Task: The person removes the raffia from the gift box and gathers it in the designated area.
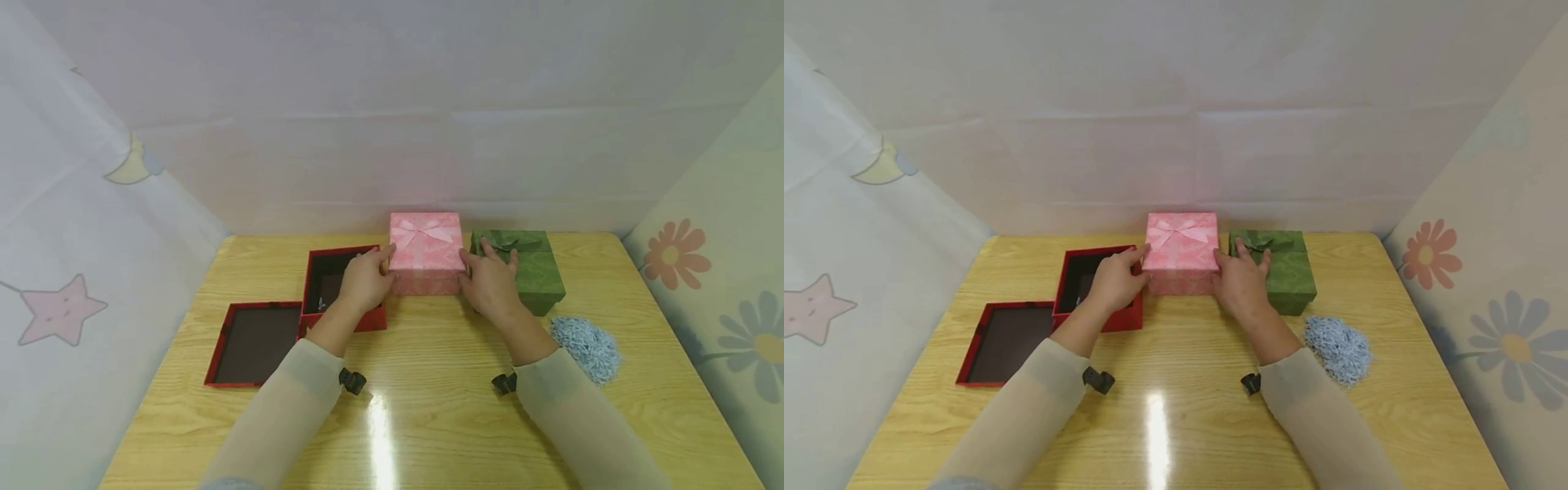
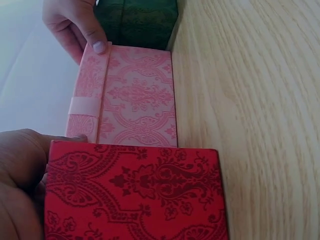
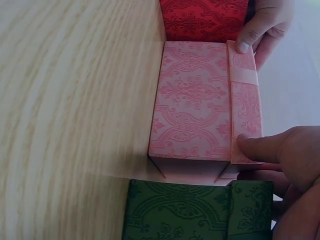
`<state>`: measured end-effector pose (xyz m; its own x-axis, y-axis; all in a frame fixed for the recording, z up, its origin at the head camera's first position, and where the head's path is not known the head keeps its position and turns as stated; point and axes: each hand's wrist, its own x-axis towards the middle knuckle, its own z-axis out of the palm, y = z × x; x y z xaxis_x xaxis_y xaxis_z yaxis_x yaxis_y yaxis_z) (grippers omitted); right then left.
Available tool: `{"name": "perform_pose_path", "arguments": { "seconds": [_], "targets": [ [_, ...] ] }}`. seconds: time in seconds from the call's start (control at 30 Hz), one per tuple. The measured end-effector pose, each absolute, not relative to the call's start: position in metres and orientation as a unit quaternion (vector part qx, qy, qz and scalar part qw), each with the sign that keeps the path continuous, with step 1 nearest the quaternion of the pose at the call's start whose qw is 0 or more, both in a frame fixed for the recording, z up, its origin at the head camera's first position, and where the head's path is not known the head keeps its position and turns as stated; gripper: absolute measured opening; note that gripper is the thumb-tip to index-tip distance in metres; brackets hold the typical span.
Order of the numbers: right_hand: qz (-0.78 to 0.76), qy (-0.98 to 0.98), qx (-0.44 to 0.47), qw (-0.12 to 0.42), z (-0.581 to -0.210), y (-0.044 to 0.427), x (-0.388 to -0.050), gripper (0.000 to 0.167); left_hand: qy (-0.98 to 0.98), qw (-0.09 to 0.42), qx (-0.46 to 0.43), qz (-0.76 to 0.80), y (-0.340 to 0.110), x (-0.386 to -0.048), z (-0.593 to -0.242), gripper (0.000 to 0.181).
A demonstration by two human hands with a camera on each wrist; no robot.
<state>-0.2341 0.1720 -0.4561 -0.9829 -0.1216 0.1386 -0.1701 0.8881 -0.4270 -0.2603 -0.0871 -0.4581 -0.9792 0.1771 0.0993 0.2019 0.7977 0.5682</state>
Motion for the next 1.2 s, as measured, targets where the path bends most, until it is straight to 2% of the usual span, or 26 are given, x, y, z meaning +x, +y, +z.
{"name": "perform_pose_path", "arguments": {
  "seconds": [0.27, 0.53, 0.8, 1.07, 1.2],
  "targets": [
    [0.236, -0.964, 0.093, 0.078, -0.451, 0.177, -0.234, 0.054, -0.944, 0.033, -0.113, -0.309, -0.087, -0.261, -0.452, 0.058],
    [0.261, -0.952, 0.103, 0.124, -0.446, 0.181, -0.233, 0.054, -0.926, 0.051, -0.112, -0.358, -0.089, -0.254, -0.445, 0.068],
    [0.308, -0.937, 0.105, 0.128, -0.443, 0.185, -0.230, 0.056, -0.902, 0.058, -0.108, -0.414, -0.093, -0.251, -0.446, 0.068],
    [0.375, -0.898, 0.126, 0.195, -0.446, 0.187, -0.221, 0.056, -0.874, 0.063, -0.110, -0.469, -0.095, -0.242, -0.443, 0.070],
    [0.403, -0.882, 0.129, 0.206, -0.445, 0.187, -0.218, 0.053, -0.851, 0.067, -0.108, -0.509, -0.097, -0.238, -0.439, 0.074]
  ]
}}
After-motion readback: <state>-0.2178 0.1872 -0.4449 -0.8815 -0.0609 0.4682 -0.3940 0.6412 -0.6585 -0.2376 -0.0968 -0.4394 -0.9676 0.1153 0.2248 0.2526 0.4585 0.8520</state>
